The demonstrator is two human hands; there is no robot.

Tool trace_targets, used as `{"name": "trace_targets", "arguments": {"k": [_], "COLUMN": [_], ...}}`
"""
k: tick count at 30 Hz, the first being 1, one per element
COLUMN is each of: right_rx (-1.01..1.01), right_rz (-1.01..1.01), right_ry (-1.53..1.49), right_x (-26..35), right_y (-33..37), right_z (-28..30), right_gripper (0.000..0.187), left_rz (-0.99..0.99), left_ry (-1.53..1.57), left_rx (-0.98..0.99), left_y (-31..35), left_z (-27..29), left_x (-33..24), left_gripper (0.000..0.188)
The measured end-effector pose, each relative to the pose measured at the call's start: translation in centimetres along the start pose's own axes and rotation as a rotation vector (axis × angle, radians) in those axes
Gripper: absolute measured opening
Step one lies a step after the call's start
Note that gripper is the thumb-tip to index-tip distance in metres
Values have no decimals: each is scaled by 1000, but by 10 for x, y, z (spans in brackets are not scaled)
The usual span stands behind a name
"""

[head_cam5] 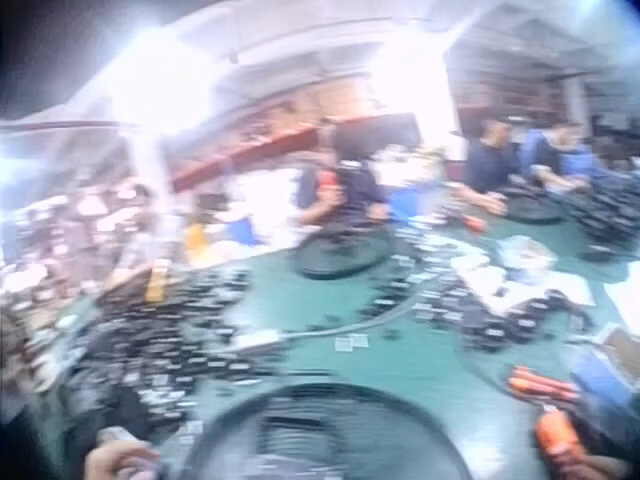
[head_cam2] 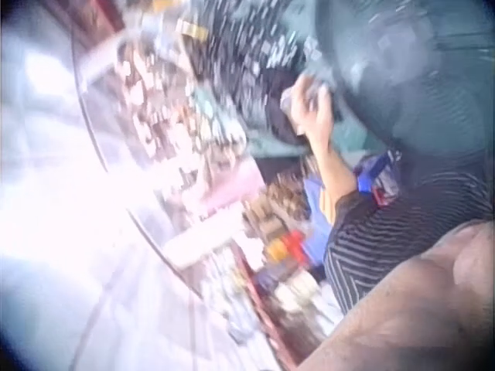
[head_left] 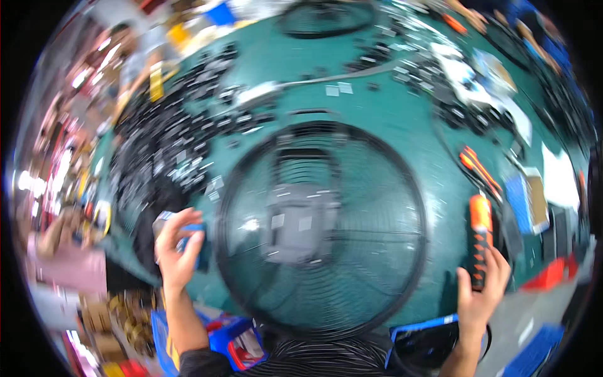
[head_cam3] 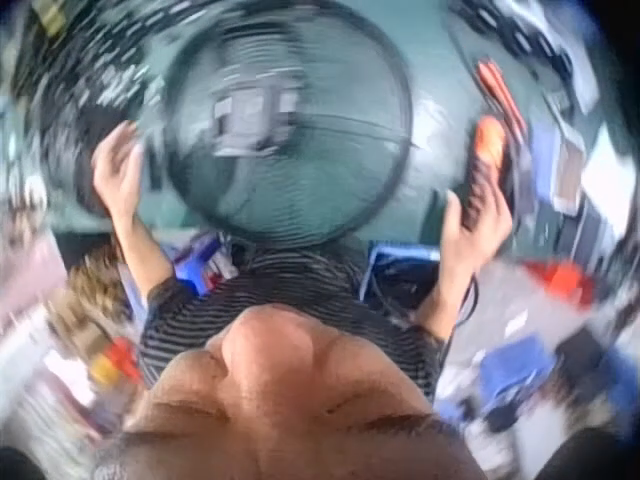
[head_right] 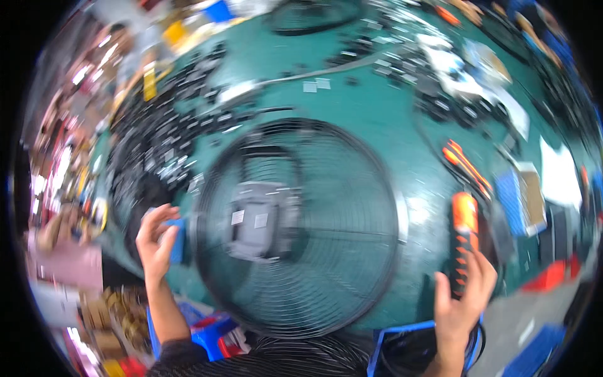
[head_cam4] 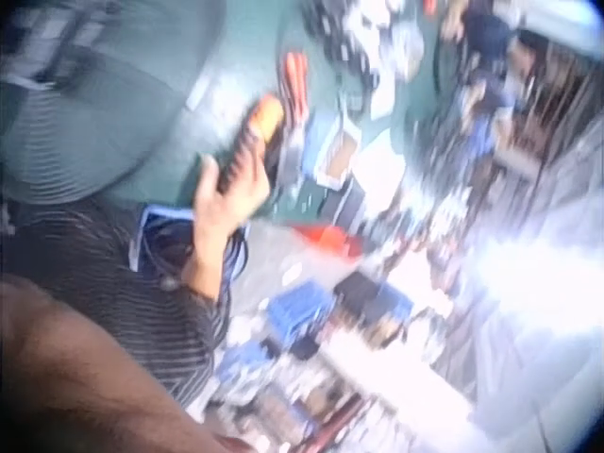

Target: Assembling components of industrial or floor fans at a factory workstation.

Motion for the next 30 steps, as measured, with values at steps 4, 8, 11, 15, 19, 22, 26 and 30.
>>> {"name": "trace_targets", "arguments": {"k": [4,8,11,15,19,22,26,30], "right_rx": [25,184,206,302,154,-53,-218,-219], "right_rz": [158,-10,-50,-217,-261,-393,-87,135], "right_ry": [308,92,78,-103,-549,-646,-1197,-1275], "right_x": [-12,-40,-50,-85,-96,-24,28,71], "right_y": [-8,-21,-30,-44,-43,-34,-29,-18], "right_z": [12,-1,-2,10,33,59,94,105], "right_gripper": [55,61,55,61,50,7,18,31], "left_rz": [80,17,-40,0,13,44,78,54], "left_ry": [-416,-741,-822,-894,-939,-996,-952,-847], "left_rx": [-81,88,79,136,310,442,506,439], "left_y": [-3,12,14,26,15,10,7,11], "left_z": [60,73,67,64,39,46,49,45], "left_x": [27,87,86,83,114,103,112,121], "left_gripper": [17,23,30,28,21,18,17,19]}}
Point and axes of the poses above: each hand's wrist, its own y-axis away from the middle knuckle, its own z-axis out of the back of the hand, x = y × z, the point moved 3 cm from there along -y, towards the middle knuckle, and after that the axes turned 13 degrees about -y, right-handed, at the moved point
